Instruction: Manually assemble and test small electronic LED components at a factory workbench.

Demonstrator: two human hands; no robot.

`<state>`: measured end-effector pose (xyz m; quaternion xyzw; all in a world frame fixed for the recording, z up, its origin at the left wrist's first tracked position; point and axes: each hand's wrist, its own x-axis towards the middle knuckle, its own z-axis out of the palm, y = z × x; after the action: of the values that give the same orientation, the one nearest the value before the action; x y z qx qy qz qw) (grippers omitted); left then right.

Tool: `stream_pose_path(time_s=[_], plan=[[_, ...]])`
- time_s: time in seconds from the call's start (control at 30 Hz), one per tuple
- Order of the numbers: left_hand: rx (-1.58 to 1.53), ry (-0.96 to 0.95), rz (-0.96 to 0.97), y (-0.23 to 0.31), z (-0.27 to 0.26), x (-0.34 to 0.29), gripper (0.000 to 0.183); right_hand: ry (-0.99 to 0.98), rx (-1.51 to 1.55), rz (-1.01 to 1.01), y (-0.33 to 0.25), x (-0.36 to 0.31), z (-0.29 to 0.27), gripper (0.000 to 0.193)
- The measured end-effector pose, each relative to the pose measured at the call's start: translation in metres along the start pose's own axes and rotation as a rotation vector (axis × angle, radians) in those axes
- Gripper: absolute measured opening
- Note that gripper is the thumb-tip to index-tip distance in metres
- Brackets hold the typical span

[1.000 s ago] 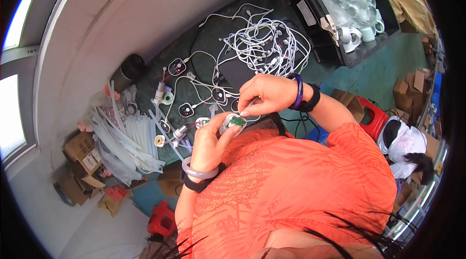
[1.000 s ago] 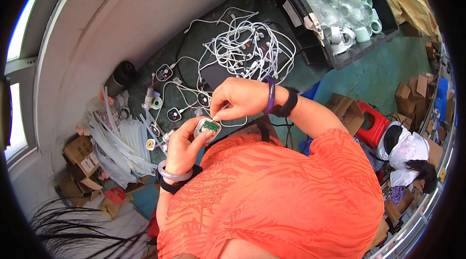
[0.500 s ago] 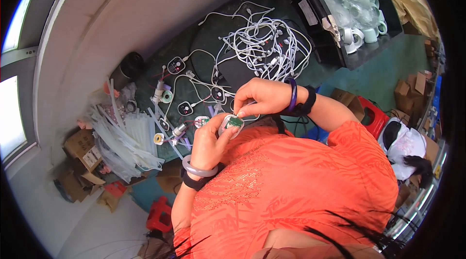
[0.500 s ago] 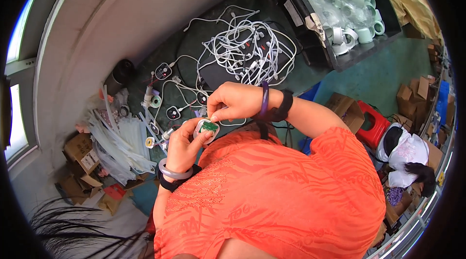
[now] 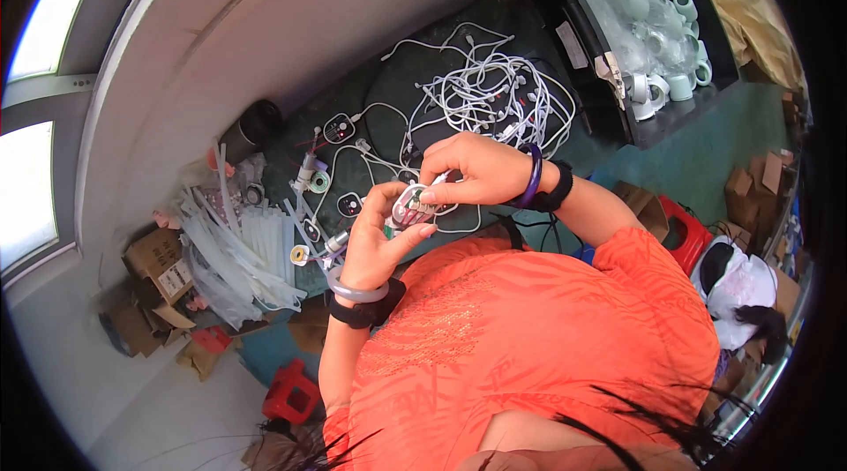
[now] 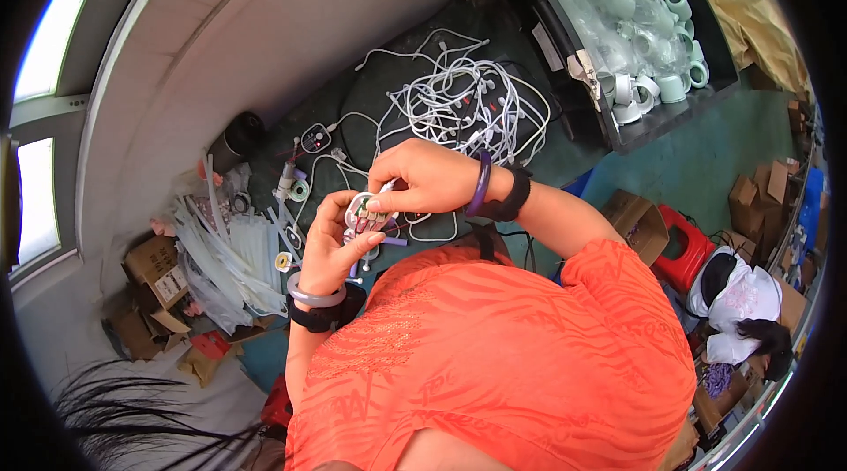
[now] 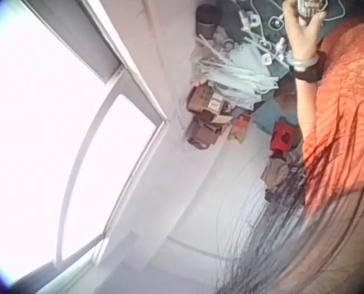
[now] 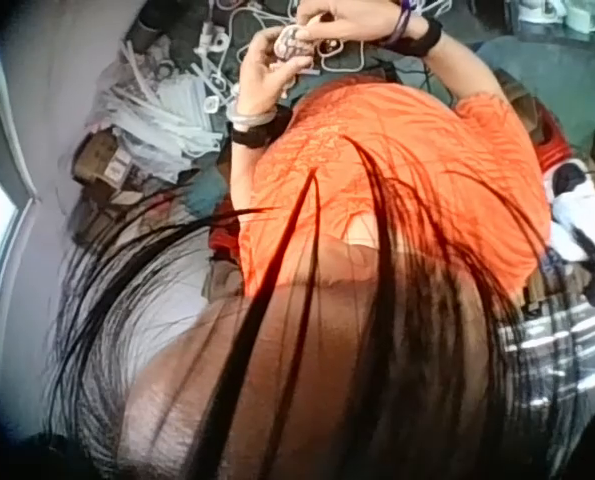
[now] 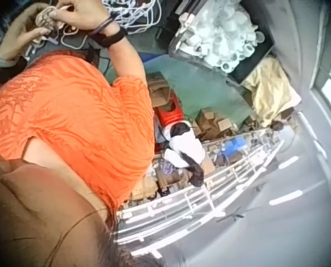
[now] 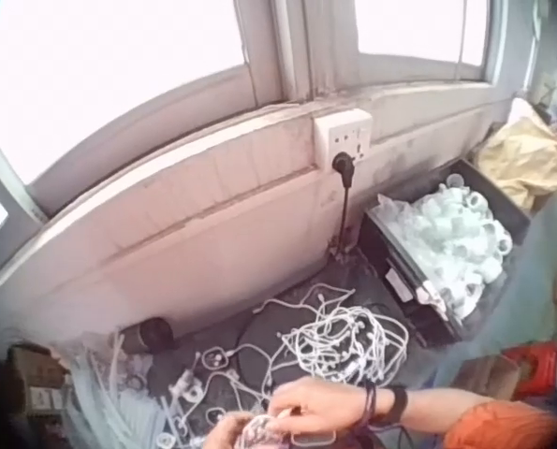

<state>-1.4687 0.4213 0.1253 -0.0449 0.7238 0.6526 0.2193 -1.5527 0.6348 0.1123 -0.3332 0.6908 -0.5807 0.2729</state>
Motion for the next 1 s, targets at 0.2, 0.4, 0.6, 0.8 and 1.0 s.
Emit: stream_pose_path(time_s=[0.2, 0.4, 0.6, 0.8, 1.0], plan=[[0.449, -0.001, 0.257, -0.048, -0.020, 0.017, 0.051, 0.191, 0.278, 0.072, 0.000, 0.000, -0.014, 0.025], [0.018, -0.024, 0.021, -0.077, -0.001, 0.039, 0.073, 0.281, 0.428, 0.112, -0.004, 0.009, -0.022, 0.023], [0.112, -0.019, 0.111, -0.071, 0.010, 0.064, 0.030, 0.267, 0.555, 0.105, 0.006, 0.024, -0.019, 0.022], [-0.058, -0.002, -0.169, -0.066, -0.014, 0.049, 0.020, 0.406, 0.572, 0.166, 0.031, 0.035, -0.031, 0.026], [0.185, 0.079, -0.144, -0.013, -0.068, 0.037, 0.022, 0.410, 0.436, 0.205, 0.049, 0.046, -0.041, 0.025]])
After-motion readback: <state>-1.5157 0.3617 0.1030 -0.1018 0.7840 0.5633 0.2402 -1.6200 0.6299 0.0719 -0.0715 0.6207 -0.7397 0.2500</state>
